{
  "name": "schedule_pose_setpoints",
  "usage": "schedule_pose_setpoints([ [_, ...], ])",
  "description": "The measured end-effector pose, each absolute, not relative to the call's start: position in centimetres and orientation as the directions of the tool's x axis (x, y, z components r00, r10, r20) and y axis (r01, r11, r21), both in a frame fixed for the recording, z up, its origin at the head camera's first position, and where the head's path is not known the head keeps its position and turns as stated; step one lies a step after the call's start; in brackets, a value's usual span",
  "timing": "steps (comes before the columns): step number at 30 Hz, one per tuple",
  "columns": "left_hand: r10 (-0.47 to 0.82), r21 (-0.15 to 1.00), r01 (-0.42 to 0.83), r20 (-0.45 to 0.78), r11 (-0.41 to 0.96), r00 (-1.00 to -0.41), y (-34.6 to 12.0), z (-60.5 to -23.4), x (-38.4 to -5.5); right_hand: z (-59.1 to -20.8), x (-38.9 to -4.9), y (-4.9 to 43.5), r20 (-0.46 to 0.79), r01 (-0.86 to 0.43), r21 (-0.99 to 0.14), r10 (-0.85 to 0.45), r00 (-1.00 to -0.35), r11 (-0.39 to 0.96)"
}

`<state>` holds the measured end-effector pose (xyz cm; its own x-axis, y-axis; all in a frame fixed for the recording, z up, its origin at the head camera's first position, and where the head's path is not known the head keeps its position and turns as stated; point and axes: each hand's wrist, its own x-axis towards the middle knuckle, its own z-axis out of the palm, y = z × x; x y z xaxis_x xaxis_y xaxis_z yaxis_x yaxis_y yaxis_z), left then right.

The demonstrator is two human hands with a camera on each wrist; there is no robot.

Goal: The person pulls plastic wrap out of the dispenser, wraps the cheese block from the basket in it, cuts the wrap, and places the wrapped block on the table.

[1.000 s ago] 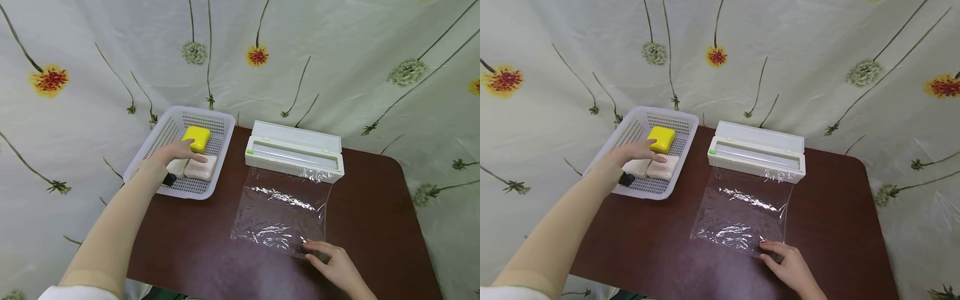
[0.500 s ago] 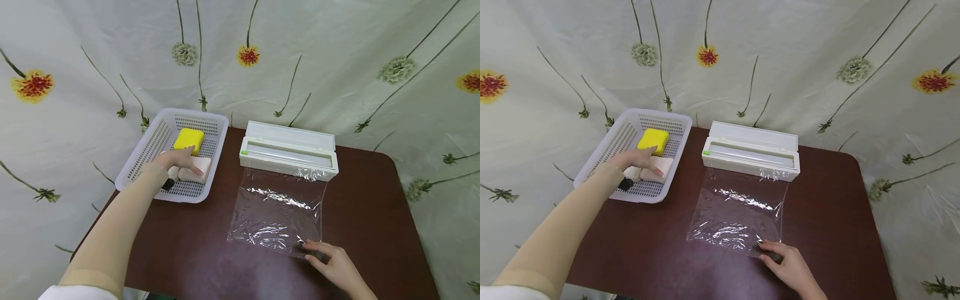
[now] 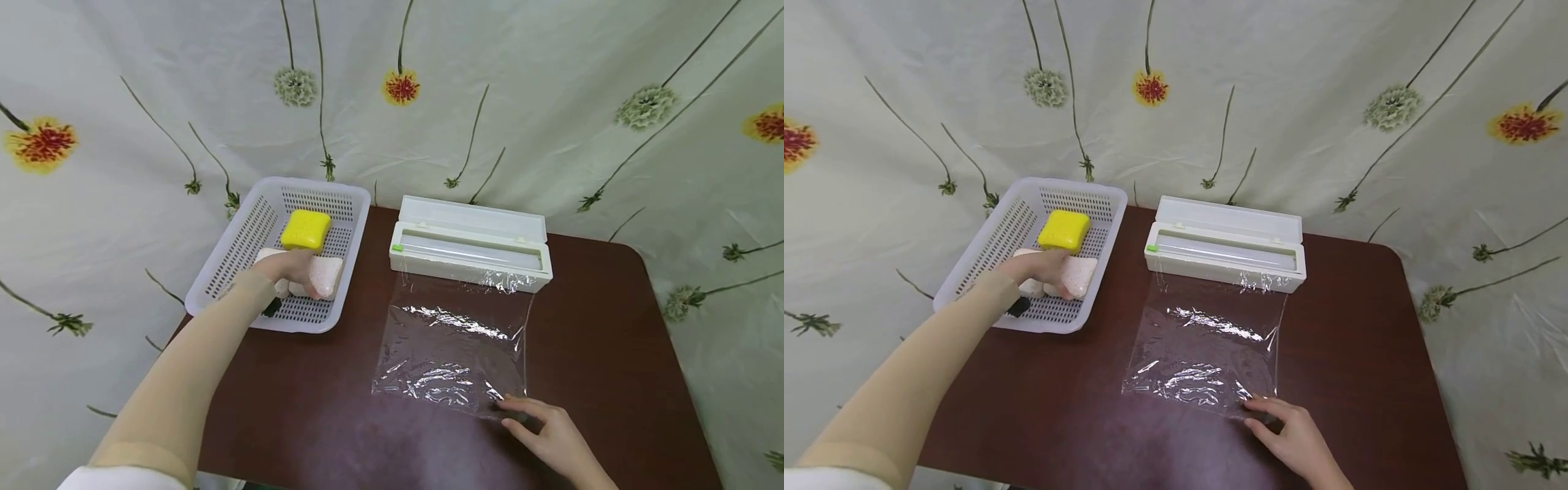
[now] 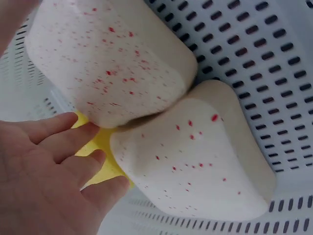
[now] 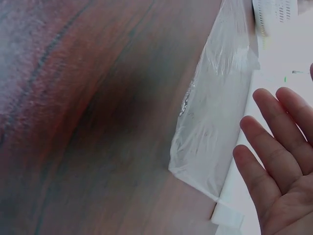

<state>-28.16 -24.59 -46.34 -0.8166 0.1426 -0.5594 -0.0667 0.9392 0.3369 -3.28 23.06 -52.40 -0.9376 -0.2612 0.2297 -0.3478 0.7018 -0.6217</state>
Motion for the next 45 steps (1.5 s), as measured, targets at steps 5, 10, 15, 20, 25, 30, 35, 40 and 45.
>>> schedule_pose_setpoints([
  [5,0.105,0.306,-0.087,-0.56,0.948,-0.822,-25.0,-47.3,-28.7,-52.7,-2.3,23.3,0.198,-0.299,-0.646,-0.224,-0.954,0.703],
  [10,0.122,0.239,-0.013,-0.54,0.971,-0.833,-25.2,-48.1,-28.6,-53.3,-1.7,23.4,0.197,-0.302,-0.668,-0.23,-0.953,0.68],
  [15,0.122,0.252,-0.014,-0.513,0.968,-0.849,-25.8,-48.4,-27.9,-53.4,-1.1,23.3,0.231,-0.315,-0.671,-0.215,-0.949,0.671],
  [20,0.095,0.275,-0.055,-0.506,0.96,-0.857,-26.7,-49.4,-27.7,-53.6,-0.8,23.4,0.24,-0.314,-0.674,-0.203,-0.949,0.668],
  [25,0.099,0.298,-0.062,-0.497,0.953,-0.862,-27.2,-49.4,-27.5,-53.4,-0.7,23.5,0.228,-0.299,-0.666,-0.194,-0.954,0.684],
  [30,0.104,0.359,-0.092,-0.491,0.929,-0.865,-27.6,-48.8,-27.4,-53.1,-0.7,23.5,0.244,-0.298,-0.652,-0.179,-0.953,0.697],
  [35,0.168,0.426,-0.057,-0.472,0.903,-0.865,-27.6,-47.9,-27.8,-53.0,-0.6,23.5,0.22,-0.271,-0.663,-0.164,-0.962,0.698],
  [40,0.246,0.459,0.029,-0.42,0.888,-0.874,-27.2,-46.5,-28.3,-52.9,-0.4,23.4,0.199,-0.243,-0.673,-0.145,-0.969,0.698],
  [45,0.293,0.506,0.09,-0.338,0.858,-0.894,-27.1,-45.1,-28.6,-52.6,-0.3,23.4,0.182,-0.216,-0.659,-0.125,-0.975,0.721],
])
